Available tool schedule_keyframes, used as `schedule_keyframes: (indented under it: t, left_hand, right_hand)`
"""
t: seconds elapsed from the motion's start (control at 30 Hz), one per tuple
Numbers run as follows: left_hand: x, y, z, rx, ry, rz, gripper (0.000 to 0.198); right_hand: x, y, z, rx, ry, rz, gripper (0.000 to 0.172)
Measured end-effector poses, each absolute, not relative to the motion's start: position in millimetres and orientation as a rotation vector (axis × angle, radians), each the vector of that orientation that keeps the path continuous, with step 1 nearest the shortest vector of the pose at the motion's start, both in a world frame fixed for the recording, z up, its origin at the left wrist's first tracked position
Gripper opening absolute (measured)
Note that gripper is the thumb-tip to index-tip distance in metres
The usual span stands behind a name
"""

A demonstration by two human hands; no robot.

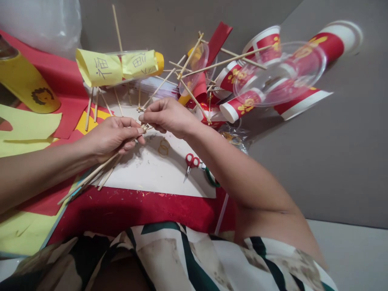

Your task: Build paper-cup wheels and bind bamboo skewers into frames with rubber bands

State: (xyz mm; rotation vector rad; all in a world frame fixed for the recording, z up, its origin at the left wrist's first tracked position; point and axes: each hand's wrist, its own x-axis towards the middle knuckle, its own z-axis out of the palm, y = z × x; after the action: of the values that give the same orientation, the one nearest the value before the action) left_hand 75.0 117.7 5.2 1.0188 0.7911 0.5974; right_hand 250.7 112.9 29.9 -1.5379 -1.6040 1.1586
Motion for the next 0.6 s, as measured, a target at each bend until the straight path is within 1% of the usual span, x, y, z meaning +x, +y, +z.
schedule_keyframes:
  t: [0.07,0.17,0.27,0.37,0.47,0.53,0.6]
  left_hand:
    - [75,118,3,0.991,0.792,0.599,0.030]
    - [74,118,-1,0.931,0.792,0.598,0.025]
    - [75,115,-3,0.885,0.776,0.622,0.019]
    - [74,113,-1,0.848,0.730,0.678,0.019]
    - [73,113,2,0.816,0.692,0.722,0.020]
    - [72,114,4,0.797,0.664,0.717,0.019]
    - [72,114,4,0.775,0.640,0.701,0.019]
  right_hand:
    - [248,108,30,-1.501,-1.818,0.887,0.030]
    - [248,99,22,-1.419,-2.061,0.518,0.022]
    - [252,89,10,-1.322,-2.108,0.350,0.019]
    - [254,77,0,-1.254,-2.023,0.270,0.016]
    - [251,67,-6,-1.321,-1.897,0.263,0.011]
    - [251,66,-10,-1.337,-1.828,0.338,0.012]
    - [253,70,-13,-1.292,-1.770,0.515,0.019]
